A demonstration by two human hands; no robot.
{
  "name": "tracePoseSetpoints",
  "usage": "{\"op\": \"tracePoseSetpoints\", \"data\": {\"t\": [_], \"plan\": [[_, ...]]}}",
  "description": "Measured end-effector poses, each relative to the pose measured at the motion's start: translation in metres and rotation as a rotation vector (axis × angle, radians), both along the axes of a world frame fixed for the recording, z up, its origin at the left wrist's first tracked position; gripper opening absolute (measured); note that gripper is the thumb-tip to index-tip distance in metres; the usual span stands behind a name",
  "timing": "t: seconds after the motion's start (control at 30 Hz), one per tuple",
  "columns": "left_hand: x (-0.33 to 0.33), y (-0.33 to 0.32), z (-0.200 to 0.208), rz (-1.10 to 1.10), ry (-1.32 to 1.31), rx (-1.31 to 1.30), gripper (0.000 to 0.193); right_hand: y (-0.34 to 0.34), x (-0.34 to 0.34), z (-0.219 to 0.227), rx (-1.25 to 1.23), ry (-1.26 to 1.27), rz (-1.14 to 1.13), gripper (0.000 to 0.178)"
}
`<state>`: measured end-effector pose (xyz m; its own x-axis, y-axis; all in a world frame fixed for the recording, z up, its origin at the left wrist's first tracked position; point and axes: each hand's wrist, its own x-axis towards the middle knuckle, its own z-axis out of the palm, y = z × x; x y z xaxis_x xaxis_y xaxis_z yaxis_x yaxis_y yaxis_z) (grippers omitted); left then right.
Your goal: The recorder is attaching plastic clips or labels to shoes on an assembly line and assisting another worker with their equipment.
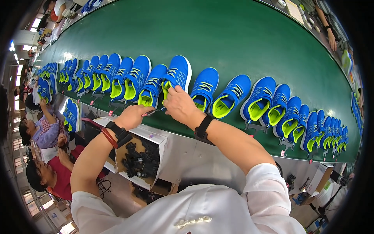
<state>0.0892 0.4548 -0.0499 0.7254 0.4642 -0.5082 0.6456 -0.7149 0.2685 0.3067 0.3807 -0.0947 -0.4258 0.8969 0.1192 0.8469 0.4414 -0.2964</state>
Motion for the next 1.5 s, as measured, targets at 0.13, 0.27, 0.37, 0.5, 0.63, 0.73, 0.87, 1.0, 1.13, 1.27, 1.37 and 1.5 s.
{"op": "tracePoseSetpoints", "data": {"t": [0.13, 0.27, 0.37, 0.5, 0.63, 0.73, 0.87, 1.0, 1.13, 1.27, 1.37, 1.5], "plan": [[0.001, -0.001, -0.001, 0.034, -0.025, -0.007, 0.042, 0.004, 0.003, 0.003, 0.038, -0.045, 0.036, 0.024], [0.004, -0.003, 0.000, 0.033, -0.108, 0.016, 0.035, 0.004, 0.000, 0.003, 0.067, -0.089, 0.051, 0.019], [0.004, -0.005, -0.002, 0.062, -0.109, 0.008, 0.033, 0.005, -0.007, 0.001, 0.103, -0.182, 0.001, 0.016], [0.000, -0.008, -0.004, 0.110, -0.144, -0.036, 0.031, 0.009, -0.015, -0.008, 0.171, -0.245, 0.001, 0.011], [-0.015, -0.010, 0.005, 0.235, -0.515, -0.095, 0.039, 0.012, -0.017, -0.018, 0.312, 0.271, -0.240, 0.008], [-0.006, -0.004, 0.000, 0.196, -0.406, -0.171, 0.053, 0.004, -0.015, -0.015, 0.113, 0.340, -0.328, 0.012], [0.008, -0.001, 0.011, -0.023, -0.073, -0.034, 0.055, -0.033, 0.000, 0.014, 0.307, 0.458, -0.327, 0.013], [0.038, 0.007, 0.039, -0.121, -0.201, 0.304, 0.036, -0.117, 0.049, 0.037, 0.312, 0.590, -0.288, 0.013], [0.118, -0.032, 0.036, -0.151, -0.436, 0.154, 0.024, -0.239, 0.104, 0.053, 0.196, 0.376, -0.470, 0.018], [0.181, -0.100, 0.024, -0.239, -0.533, 0.050, 0.021, -0.348, 0.148, 0.061, 0.020, 0.267, -0.863, 0.014], [0.216, -0.141, 0.017, -0.293, -0.583, 0.006, 0.023, -0.406, 0.170, 0.057, -0.171, 0.129, -1.052, 0.023], [0.226, -0.202, -0.004, -0.395, -0.666, -0.098, 0.019, -0.448, 0.188, 0.036, -0.152, -0.002, -1.047, 0.045]]}}
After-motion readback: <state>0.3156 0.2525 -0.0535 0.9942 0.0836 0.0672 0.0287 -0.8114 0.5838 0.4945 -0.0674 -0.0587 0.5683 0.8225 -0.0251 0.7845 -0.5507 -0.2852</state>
